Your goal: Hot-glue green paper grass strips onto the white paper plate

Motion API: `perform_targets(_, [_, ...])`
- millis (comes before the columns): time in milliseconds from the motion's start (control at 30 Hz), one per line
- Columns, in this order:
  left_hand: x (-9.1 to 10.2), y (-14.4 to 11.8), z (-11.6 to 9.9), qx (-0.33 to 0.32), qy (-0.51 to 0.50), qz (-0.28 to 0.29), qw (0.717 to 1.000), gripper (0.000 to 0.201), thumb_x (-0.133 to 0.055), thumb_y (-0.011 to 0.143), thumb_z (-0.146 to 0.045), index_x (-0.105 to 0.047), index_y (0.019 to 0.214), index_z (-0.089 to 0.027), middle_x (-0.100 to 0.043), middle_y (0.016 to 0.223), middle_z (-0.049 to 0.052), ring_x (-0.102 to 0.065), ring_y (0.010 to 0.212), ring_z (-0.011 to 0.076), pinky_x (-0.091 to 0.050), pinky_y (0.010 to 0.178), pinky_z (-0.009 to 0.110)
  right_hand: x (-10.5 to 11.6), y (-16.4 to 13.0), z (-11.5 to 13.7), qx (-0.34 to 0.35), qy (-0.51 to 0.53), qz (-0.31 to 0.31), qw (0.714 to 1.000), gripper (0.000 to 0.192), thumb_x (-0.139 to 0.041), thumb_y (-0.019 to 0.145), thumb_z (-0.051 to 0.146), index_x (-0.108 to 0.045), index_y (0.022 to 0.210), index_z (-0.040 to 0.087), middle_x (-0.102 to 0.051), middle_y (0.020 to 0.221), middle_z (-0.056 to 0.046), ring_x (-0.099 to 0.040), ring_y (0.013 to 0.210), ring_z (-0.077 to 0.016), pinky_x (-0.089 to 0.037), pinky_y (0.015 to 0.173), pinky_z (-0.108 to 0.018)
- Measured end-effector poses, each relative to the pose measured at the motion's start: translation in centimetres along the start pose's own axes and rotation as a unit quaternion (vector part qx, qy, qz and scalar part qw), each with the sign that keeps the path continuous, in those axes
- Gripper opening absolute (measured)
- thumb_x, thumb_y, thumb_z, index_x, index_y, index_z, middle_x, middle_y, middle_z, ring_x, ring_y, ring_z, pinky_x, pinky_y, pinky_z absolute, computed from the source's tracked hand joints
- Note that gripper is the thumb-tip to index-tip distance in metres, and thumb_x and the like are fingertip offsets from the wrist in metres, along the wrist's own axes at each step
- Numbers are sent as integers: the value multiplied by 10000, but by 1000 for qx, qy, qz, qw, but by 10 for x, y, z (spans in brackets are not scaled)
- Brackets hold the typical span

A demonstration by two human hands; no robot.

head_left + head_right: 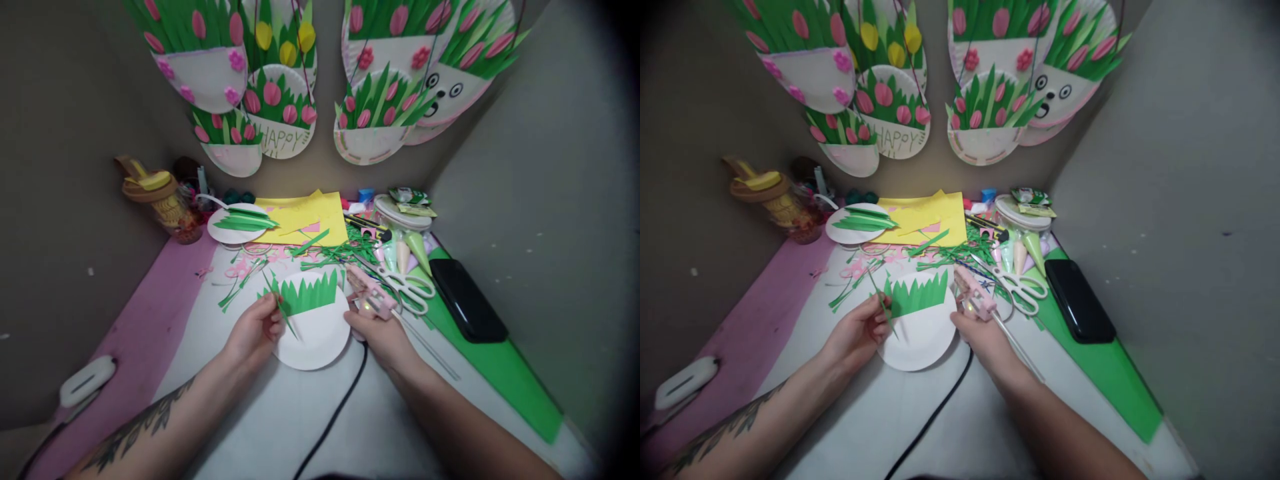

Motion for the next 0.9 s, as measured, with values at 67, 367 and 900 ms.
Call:
perform_targets(67, [-7, -5, -6, -29, 0, 42, 999, 201, -770, 719, -175, -591, 796, -127, -516, 763, -25, -416, 523, 23, -312, 399, 122, -1, -1, -3, -17, 38, -7, 999, 257, -765, 642, 292, -658, 853, 190, -665, 730, -5, -609, 634, -165, -481, 536, -256])
perform_targets(367, [-54, -62, -57, -441, 252, 248, 825, 53, -598, 889, -187, -625, 851, -211, -570, 773, 2, -545, 678, 98, -460, 595, 219, -1, -30, 36, 127, -40, -47, 990, 351, -719, 748, 370, -610, 1044, 216, -640, 852, -14, -596, 674, -156, -518, 608, -281])
perform_targets(900, [-63, -97, -32, -597, 462, 134, 642, 215, -591, 814, -10, -627, 929, -188, -637, 847, 18, -615, 808, 133, -516, 698, 260, 0, -55, 58, 308, -203, -86, 925, 84, -630, 815, 262, -610, 889, 230, -677, 763, -6, -653, 646, -159, -544, 603, -271])
Point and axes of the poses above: each hand's wrist, its own y-axis towards the middle knuckle, its own x-axis out of the back of the hand, z = x × y, the point moved 4 cm from there along y, towards the middle knuckle
